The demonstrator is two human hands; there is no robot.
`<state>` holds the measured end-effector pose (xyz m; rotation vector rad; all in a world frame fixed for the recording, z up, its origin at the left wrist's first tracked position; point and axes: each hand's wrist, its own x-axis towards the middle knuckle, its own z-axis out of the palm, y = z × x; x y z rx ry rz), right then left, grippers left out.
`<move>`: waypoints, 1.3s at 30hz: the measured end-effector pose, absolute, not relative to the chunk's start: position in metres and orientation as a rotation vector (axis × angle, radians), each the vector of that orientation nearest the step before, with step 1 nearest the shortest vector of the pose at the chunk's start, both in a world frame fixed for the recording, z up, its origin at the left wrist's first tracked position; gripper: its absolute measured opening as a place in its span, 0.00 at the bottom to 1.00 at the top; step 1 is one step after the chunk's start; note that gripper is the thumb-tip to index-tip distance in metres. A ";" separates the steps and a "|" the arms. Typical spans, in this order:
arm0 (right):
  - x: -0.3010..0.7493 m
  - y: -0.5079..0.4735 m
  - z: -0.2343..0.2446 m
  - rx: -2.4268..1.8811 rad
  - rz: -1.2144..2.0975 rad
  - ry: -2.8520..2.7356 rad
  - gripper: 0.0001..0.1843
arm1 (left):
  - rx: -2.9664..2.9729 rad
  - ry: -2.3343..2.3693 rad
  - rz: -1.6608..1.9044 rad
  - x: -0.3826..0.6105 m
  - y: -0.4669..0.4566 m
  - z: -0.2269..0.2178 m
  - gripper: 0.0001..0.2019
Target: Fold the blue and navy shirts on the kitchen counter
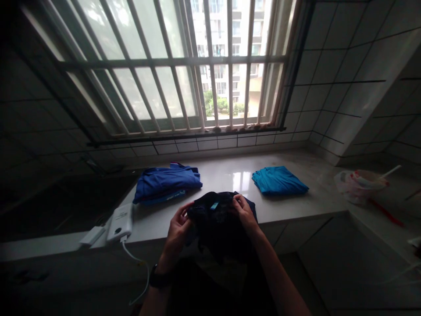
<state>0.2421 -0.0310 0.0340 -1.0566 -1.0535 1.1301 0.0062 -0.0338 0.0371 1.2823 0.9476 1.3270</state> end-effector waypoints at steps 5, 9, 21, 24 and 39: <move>0.231 -0.039 0.057 -0.866 1.160 -0.817 0.25 | 1.301 0.796 1.292 0.029 -0.066 0.051 0.26; 0.247 -0.042 0.064 -0.943 1.033 -0.930 0.22 | 1.269 0.929 1.306 0.020 -0.072 0.064 0.23; 0.239 -0.037 0.075 -0.717 1.249 -0.979 0.21 | 1.775 0.533 0.994 0.027 -0.115 0.092 0.33; 0.227 -0.040 0.079 -0.655 1.423 -0.995 0.19 | 2.128 0.695 1.252 0.027 -0.099 0.107 0.33; 0.207 -0.080 0.073 -0.944 1.151 -1.108 0.27 | 1.791 1.227 1.345 0.026 -0.065 0.128 0.09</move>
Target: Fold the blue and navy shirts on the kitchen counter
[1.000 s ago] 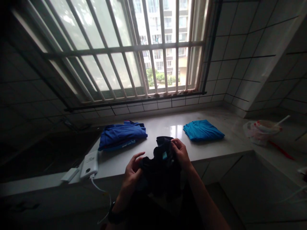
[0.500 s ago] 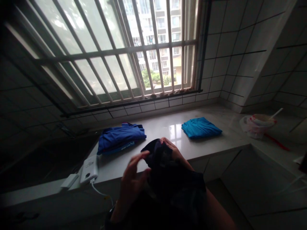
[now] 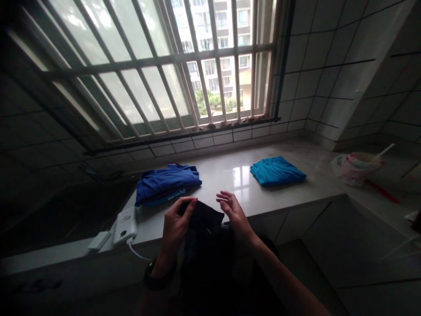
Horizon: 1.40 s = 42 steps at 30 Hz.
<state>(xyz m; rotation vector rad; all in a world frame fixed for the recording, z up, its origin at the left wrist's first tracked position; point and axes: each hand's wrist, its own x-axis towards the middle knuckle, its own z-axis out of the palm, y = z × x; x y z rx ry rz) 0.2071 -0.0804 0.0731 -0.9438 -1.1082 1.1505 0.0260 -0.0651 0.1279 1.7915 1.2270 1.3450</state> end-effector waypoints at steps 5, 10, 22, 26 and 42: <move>0.190 -0.116 0.047 -1.167 0.806 -1.814 0.41 | 1.608 1.224 1.319 0.030 -0.063 0.136 0.15; 0.223 -0.110 0.029 -1.360 0.835 -2.069 0.06 | 1.871 1.263 1.188 -0.012 -0.056 0.151 0.15; 0.342 -0.098 0.070 -1.536 0.424 -2.152 0.04 | 2.374 1.394 0.420 -0.098 -0.046 0.158 0.09; 0.347 -0.079 0.095 -1.663 0.227 -2.006 0.07 | 2.372 1.605 0.655 -0.092 -0.033 0.175 0.09; 0.326 0.014 0.157 -1.614 -0.110 -1.578 0.21 | 2.430 1.754 1.087 -0.027 0.052 0.218 0.05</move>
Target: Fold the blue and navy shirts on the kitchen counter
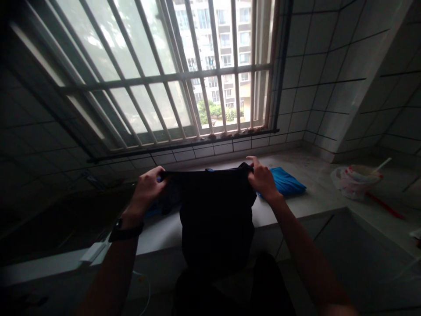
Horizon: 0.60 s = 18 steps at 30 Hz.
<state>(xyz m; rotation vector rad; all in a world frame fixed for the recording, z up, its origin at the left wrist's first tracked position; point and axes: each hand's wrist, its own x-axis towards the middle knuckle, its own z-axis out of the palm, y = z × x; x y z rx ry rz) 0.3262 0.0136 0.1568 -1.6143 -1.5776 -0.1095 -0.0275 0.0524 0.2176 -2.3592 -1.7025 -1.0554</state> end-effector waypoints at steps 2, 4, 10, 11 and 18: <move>0.327 0.010 0.148 -1.642 -0.106 -1.615 0.16 | -2.412 -1.705 -1.049 -0.032 0.050 0.209 0.04; 0.326 0.006 0.145 -1.646 -0.096 -1.634 0.13 | -2.449 -1.713 -1.040 -0.033 0.049 0.204 0.03; 0.314 -0.011 0.157 -1.484 0.151 -1.637 0.13 | -2.536 -1.704 -1.046 -0.031 0.046 0.197 0.02; 0.313 -0.015 0.160 -1.458 0.225 -1.625 0.14 | -2.537 -1.709 -1.051 -0.031 0.045 0.197 0.02; 0.307 -0.034 0.172 -1.147 0.735 -1.539 0.14 | -2.637 -1.725 -1.348 -0.028 0.040 0.194 0.06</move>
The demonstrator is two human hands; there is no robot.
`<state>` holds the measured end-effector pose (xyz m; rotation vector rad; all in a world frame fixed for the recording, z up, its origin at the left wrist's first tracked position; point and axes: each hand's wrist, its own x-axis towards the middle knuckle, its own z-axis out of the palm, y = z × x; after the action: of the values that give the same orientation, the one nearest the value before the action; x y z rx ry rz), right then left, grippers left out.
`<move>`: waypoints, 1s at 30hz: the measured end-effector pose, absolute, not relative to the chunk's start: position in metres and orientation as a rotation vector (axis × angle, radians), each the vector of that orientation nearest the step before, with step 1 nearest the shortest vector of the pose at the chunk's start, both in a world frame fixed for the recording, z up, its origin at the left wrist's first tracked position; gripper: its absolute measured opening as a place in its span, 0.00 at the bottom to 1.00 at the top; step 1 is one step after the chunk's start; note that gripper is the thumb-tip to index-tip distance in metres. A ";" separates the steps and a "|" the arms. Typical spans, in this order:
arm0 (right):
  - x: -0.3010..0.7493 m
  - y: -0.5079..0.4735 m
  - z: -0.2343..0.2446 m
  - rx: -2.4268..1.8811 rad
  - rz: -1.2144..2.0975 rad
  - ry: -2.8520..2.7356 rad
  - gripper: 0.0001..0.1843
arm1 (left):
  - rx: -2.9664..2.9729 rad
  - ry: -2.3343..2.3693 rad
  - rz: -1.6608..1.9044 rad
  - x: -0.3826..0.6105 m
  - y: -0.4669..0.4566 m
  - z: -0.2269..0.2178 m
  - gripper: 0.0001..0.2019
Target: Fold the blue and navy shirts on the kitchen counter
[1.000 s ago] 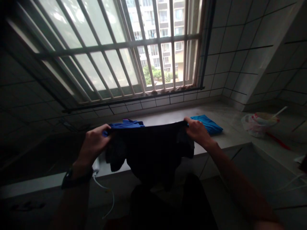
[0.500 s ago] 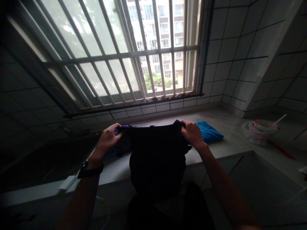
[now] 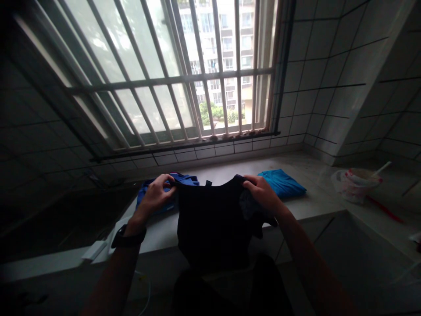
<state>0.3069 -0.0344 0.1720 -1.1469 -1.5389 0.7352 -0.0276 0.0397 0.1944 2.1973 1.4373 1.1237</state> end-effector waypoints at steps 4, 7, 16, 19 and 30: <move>0.257 -0.064 0.166 -0.825 1.120 -1.572 0.16 | 1.781 0.983 1.217 -0.002 0.035 0.185 0.17; 0.209 -0.096 0.160 -0.675 1.327 -1.790 0.16 | 1.534 0.709 1.247 0.022 0.025 0.181 0.23; 0.191 -0.099 0.135 -0.839 0.659 -1.508 0.18 | 1.402 0.572 1.121 0.037 -0.009 0.198 0.18; 0.199 -0.082 0.131 -1.011 0.476 -1.497 0.42 | 1.346 0.563 1.111 0.037 -0.009 0.195 0.17; 0.232 -0.063 0.148 -1.214 0.559 -1.711 0.06 | 1.461 0.707 1.101 0.031 -0.016 0.173 0.19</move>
<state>0.2320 -0.0631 0.1480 -1.2143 -1.7107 0.5588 0.0308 -0.0159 0.1727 1.4610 0.7070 1.1006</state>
